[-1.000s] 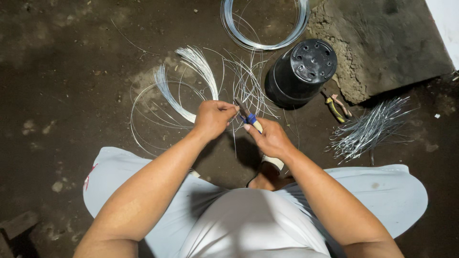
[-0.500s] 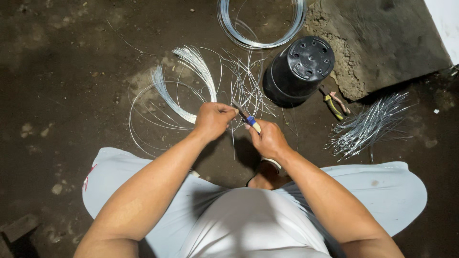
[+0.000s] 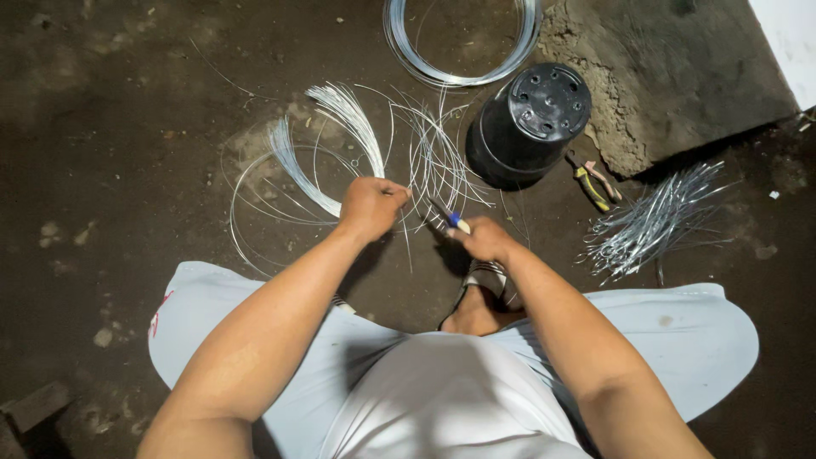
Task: The person sits on the floor and uses pliers to cut a long coil of thin metal wire into shorter segments. They repeatedly pull a length of wire, cut it, and drop the piece onto a growing pile on the floor.
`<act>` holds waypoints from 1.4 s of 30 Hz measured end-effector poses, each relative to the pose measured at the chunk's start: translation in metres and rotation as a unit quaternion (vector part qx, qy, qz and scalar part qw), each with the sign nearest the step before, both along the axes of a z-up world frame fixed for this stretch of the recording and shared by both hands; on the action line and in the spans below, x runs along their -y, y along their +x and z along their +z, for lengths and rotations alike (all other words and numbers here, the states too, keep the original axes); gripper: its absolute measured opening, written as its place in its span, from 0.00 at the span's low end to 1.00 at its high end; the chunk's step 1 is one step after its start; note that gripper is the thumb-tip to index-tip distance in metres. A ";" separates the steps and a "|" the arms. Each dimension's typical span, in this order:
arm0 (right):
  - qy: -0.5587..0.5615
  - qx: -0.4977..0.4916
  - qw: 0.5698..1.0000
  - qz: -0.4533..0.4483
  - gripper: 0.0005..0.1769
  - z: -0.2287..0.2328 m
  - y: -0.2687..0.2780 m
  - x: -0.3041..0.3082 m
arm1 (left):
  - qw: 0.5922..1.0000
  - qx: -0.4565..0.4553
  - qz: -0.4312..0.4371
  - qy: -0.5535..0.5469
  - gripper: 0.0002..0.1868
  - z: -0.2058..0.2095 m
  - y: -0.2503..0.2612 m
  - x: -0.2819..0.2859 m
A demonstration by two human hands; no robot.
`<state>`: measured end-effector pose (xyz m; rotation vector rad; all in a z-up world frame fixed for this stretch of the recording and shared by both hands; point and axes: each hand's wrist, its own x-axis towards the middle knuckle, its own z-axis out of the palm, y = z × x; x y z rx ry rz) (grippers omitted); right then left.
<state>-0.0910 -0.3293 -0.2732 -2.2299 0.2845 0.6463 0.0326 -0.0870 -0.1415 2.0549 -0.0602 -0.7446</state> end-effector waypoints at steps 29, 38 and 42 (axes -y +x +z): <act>-0.477 0.438 0.757 -0.087 0.27 0.121 0.071 0.077 | 0.967 0.095 0.159 -0.174 0.11 0.047 -0.002 -0.032; 0.413 0.063 0.897 -0.142 0.13 0.173 0.012 -0.106 | 0.963 0.126 0.174 -0.160 0.11 0.059 -0.002 -0.035; 0.309 0.079 0.924 -0.211 0.10 0.184 0.024 -0.110 | 0.970 0.106 0.163 -0.144 0.11 0.070 -0.003 -0.042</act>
